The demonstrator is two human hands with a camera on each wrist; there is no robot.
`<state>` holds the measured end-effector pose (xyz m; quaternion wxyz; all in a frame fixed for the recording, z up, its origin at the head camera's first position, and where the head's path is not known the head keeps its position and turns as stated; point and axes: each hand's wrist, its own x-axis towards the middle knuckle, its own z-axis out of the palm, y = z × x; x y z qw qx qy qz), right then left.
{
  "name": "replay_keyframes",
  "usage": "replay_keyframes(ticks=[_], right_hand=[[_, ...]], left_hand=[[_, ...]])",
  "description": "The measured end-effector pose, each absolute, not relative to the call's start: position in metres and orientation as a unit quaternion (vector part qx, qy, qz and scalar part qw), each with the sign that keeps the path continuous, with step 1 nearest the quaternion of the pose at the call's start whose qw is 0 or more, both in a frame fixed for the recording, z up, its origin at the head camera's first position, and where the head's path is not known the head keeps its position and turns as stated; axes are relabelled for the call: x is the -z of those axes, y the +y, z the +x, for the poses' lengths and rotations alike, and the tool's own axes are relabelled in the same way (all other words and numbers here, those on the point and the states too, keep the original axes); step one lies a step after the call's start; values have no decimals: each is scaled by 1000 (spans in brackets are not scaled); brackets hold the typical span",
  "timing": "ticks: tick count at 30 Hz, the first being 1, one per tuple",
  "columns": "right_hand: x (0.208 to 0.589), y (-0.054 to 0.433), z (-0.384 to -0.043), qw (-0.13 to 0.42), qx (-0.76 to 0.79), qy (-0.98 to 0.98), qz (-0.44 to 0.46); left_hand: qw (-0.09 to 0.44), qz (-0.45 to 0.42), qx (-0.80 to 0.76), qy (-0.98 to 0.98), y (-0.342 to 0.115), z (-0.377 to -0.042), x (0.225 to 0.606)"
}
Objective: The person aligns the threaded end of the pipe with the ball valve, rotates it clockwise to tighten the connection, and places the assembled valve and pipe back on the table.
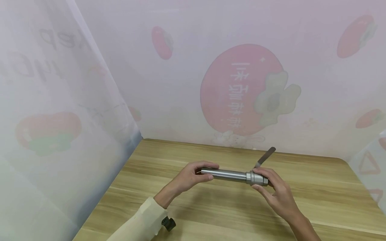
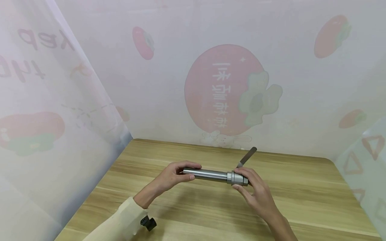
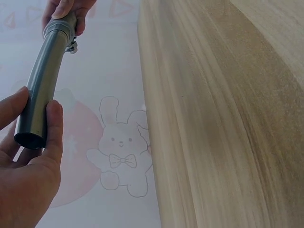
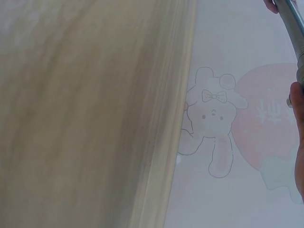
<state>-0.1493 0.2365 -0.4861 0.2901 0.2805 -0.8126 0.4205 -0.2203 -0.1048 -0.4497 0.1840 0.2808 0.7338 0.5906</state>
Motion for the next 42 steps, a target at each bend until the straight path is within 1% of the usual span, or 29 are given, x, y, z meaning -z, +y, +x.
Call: replay_keyframes(ticks=[8, 17, 21, 29, 37, 42], right_hand=[[485, 235, -148, 289, -420, -814, 279], [484, 234, -147, 288, -428, -809, 281], [484, 234, -147, 291, -430, -806, 284], [486, 235, -150, 319, -422, -789, 311], [486, 235, -148, 296, -423, -805, 290], [485, 235, -150, 311, -425, -793, 307]], left_hand=[[198, 292, -579, 736, -106, -222, 446], [190, 300, -565, 744, -107, -223, 446], [199, 308, -574, 732, -107, -224, 446], [210, 319, -590, 712, -106, -225, 448], [215, 316, -587, 713, -106, -225, 446], [212, 308, -577, 726, -106, -223, 444]])
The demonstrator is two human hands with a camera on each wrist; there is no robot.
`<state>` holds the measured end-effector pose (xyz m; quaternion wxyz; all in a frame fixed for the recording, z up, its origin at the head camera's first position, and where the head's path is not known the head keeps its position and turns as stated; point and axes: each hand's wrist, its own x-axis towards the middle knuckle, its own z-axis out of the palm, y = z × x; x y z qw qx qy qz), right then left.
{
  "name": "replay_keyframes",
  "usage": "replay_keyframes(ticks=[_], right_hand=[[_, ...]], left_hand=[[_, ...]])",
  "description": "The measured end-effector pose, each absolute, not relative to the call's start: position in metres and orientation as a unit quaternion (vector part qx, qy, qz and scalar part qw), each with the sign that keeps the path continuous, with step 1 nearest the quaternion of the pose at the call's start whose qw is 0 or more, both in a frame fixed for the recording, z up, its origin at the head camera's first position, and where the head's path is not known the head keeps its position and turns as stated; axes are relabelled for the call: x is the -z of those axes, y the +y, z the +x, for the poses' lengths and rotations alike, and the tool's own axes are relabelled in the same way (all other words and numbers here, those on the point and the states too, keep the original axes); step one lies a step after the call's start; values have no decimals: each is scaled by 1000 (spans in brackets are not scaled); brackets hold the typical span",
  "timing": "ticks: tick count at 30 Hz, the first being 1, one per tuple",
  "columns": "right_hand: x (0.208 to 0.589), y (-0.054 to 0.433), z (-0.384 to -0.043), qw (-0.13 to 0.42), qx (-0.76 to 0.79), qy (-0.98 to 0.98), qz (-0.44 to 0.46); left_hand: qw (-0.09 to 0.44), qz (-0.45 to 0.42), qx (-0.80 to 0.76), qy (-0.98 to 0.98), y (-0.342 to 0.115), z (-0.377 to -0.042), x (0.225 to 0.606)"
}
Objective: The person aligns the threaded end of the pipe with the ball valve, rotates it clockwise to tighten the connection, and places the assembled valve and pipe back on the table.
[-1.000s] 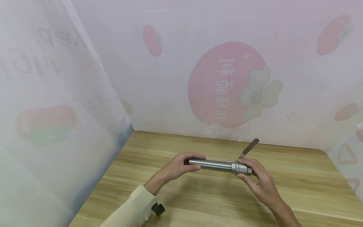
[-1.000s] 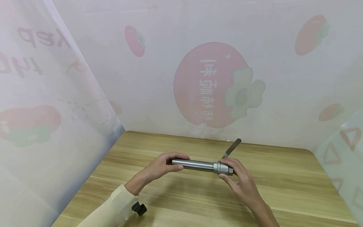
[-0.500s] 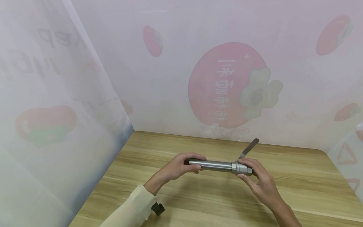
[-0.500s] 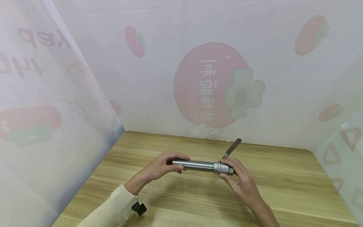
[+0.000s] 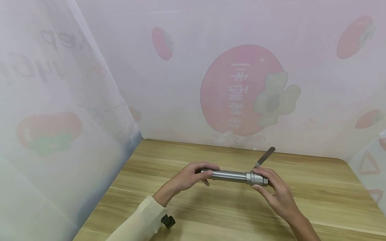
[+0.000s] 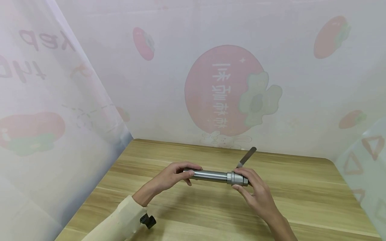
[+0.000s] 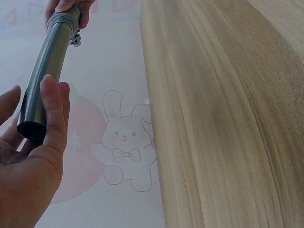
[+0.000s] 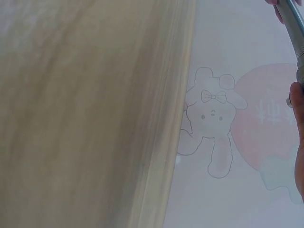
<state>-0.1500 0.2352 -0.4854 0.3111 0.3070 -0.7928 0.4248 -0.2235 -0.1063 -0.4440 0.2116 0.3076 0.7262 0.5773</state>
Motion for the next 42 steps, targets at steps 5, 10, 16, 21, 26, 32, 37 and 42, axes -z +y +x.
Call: replay_keyframes(ticks=[5, 10, 16, 21, 26, 32, 37, 42], right_hand=[[486, 235, -151, 317, -426, -788, 312], [485, 235, -150, 315, -422, -792, 308], [484, 235, -150, 319, -418, -792, 310], [484, 235, -150, 307, -419, -801, 298], [484, 234, -150, 306, -422, -799, 300], [483, 234, -150, 311, -426, -792, 309], [486, 235, -152, 317, -425, -787, 314], [487, 235, -152, 321, -426, -783, 319]], left_hand=[[209, 300, -579, 729, -106, -223, 445], [203, 300, -580, 729, -106, -223, 446], [194, 305, -576, 733, -106, -223, 446], [191, 309, -582, 728, -106, -223, 447], [188, 309, -584, 727, -106, -224, 448], [185, 305, -582, 731, -106, -221, 446], [180, 304, -579, 735, -106, -221, 448], [176, 306, -579, 735, -106, -223, 451]])
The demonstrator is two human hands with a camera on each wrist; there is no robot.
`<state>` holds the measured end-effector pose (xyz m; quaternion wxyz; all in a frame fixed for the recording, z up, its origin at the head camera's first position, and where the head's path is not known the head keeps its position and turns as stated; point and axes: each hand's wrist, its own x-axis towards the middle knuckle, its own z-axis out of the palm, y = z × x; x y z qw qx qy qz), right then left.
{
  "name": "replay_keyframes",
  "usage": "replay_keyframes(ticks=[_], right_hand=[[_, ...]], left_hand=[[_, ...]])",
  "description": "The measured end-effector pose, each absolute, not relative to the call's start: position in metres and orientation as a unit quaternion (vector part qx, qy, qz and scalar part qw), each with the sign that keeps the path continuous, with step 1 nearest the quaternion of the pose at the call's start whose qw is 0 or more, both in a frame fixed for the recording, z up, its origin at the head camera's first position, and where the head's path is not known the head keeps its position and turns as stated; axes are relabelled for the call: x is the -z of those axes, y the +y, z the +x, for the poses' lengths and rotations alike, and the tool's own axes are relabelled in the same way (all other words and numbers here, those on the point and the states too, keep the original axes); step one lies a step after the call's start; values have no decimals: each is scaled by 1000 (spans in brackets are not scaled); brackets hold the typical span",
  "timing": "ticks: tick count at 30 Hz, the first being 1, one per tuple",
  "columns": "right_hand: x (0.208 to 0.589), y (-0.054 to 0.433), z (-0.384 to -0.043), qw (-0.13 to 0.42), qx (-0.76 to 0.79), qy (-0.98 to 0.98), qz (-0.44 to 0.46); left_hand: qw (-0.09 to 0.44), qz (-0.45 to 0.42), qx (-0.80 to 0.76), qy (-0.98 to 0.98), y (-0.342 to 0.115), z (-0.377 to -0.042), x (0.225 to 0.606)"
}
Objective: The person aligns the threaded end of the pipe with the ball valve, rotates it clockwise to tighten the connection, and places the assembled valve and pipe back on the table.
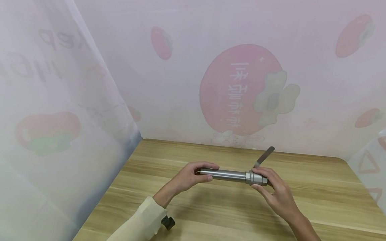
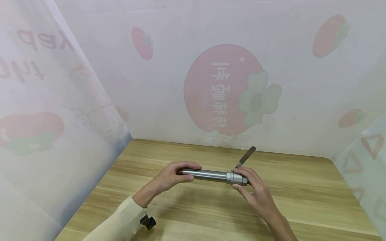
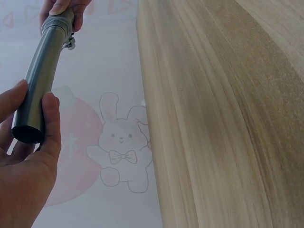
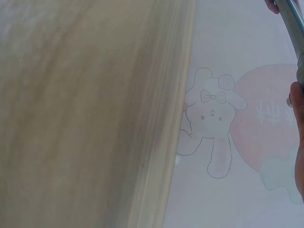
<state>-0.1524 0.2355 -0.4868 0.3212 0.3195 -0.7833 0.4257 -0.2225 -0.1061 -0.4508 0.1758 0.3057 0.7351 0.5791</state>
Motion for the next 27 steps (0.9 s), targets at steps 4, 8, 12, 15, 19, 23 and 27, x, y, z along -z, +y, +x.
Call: replay_keyframes(ticks=[4, 8, 12, 15, 19, 23, 27], right_hand=[[485, 235, -150, 315, -425, -788, 314], [484, 234, -149, 308, -424, -794, 308], [484, 234, -149, 302, -427, -796, 303], [484, 234, -149, 302, -428, -796, 304], [485, 234, -149, 301, -427, -796, 306], [485, 234, -149, 299, -430, -795, 308], [485, 234, -149, 298, -431, -794, 309]], left_hand=[[176, 310, -580, 732, -106, -223, 451], [181, 315, -578, 731, -105, -223, 449], [187, 313, -564, 741, -106, -223, 446], [190, 307, -550, 753, -106, -223, 443], [194, 303, -539, 762, -107, -223, 442], [198, 304, -539, 761, -107, -224, 443], [199, 307, -538, 759, -107, -225, 444]])
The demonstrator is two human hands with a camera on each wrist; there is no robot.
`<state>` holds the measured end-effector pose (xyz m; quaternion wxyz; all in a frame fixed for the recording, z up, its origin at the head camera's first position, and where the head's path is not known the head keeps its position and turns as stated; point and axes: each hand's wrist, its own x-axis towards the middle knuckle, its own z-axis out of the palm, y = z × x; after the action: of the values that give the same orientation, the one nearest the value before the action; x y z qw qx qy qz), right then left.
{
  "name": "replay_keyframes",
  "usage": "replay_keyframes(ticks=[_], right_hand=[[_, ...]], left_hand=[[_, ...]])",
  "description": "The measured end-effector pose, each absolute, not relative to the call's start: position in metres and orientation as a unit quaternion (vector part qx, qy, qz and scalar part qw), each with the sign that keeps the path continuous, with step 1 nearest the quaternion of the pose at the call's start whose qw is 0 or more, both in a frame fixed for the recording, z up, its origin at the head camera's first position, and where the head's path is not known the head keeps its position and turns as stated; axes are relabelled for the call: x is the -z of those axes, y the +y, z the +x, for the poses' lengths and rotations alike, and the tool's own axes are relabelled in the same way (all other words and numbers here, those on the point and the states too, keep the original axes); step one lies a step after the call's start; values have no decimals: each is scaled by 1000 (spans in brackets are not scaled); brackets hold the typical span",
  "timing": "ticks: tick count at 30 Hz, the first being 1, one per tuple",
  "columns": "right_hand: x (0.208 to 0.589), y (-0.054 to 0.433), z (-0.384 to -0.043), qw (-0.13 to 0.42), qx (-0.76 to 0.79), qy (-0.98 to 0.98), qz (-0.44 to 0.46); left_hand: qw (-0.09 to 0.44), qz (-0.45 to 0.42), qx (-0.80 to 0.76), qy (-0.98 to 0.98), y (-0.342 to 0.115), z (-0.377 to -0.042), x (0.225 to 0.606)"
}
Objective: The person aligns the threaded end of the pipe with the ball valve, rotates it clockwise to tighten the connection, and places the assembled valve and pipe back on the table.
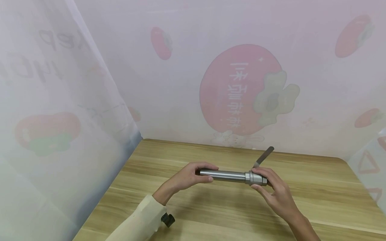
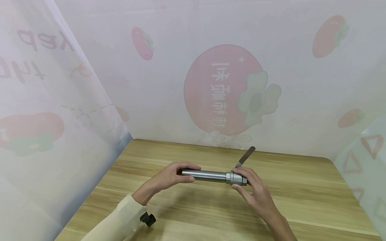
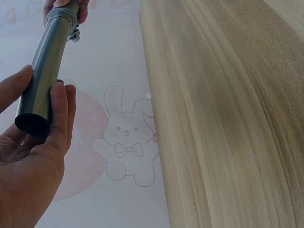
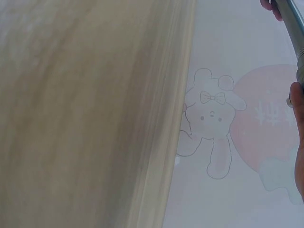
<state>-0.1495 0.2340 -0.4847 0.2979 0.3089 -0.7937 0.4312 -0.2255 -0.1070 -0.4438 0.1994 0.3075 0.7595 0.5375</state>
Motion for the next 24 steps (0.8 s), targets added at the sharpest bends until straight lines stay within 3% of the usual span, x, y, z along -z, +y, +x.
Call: replay_keyframes(ticks=[24], right_hand=[[485, 234, -149, 291, -432, -799, 301]], left_hand=[[225, 298, -579, 724, -107, -226, 446]])
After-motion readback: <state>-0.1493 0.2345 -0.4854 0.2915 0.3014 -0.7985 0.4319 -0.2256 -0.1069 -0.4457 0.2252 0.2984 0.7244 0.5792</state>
